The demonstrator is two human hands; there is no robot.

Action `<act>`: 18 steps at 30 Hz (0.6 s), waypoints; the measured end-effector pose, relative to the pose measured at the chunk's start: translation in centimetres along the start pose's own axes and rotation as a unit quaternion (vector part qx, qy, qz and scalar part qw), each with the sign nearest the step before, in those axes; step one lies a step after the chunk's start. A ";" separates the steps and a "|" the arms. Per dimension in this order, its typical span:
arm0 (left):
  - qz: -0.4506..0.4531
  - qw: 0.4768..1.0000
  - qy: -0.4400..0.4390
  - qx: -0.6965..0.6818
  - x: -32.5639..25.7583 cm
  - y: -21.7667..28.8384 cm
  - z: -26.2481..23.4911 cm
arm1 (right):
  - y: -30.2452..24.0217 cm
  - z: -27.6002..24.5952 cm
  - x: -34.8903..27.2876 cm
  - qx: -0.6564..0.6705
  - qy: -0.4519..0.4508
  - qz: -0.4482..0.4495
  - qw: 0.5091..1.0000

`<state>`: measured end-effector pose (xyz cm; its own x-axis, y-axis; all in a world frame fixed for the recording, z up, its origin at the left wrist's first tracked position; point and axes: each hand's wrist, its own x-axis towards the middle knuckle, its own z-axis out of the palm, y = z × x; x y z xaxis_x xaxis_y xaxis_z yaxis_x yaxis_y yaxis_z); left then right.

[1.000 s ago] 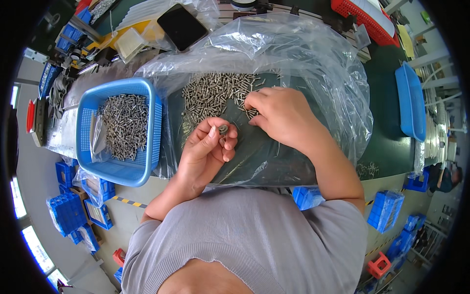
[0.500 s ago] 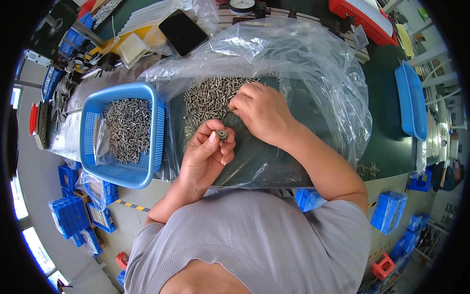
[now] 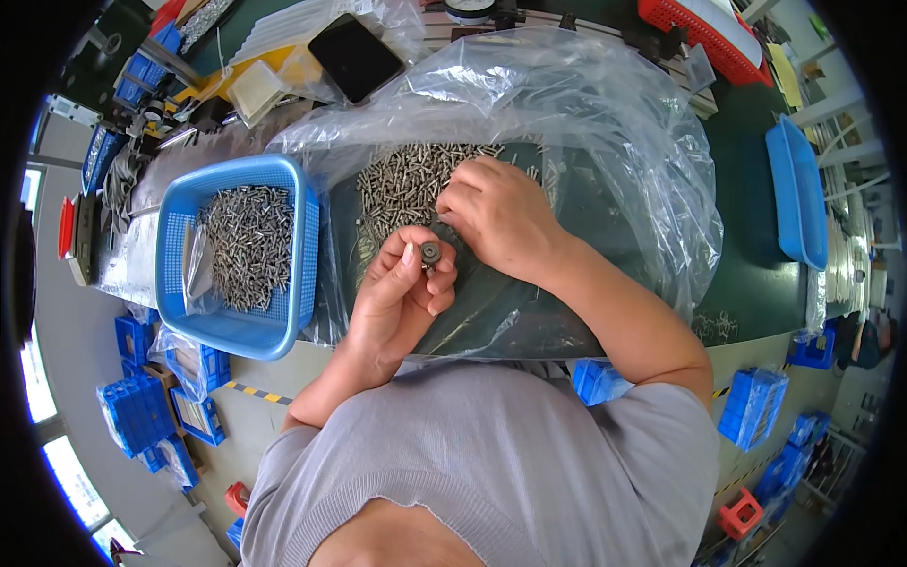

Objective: Manually assembling small metal pins into metal rings at a manufacturing workbench.

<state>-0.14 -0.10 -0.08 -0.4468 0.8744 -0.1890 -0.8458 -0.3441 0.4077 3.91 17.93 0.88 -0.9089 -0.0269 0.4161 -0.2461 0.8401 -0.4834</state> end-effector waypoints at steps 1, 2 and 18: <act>-0.002 1.000 0.002 -0.002 0.0 0.0 0.0 | 0.0 0.0 0.0 -0.002 0.002 0.000 1.000; -0.002 1.000 0.003 -0.002 0.0 -0.1 0.0 | 0.0 0.0 0.0 -0.001 0.002 0.001 1.000; -0.004 1.000 -0.011 -0.002 0.0 0.0 -0.2 | -0.2 -0.3 -0.2 -0.029 -0.006 -0.013 0.999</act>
<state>-0.20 -0.14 -0.25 -0.4332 0.8847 -0.1721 -0.8509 -0.3385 0.4018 4.20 17.94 1.10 -0.9067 -0.0556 0.4182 -0.2504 0.8687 -0.4275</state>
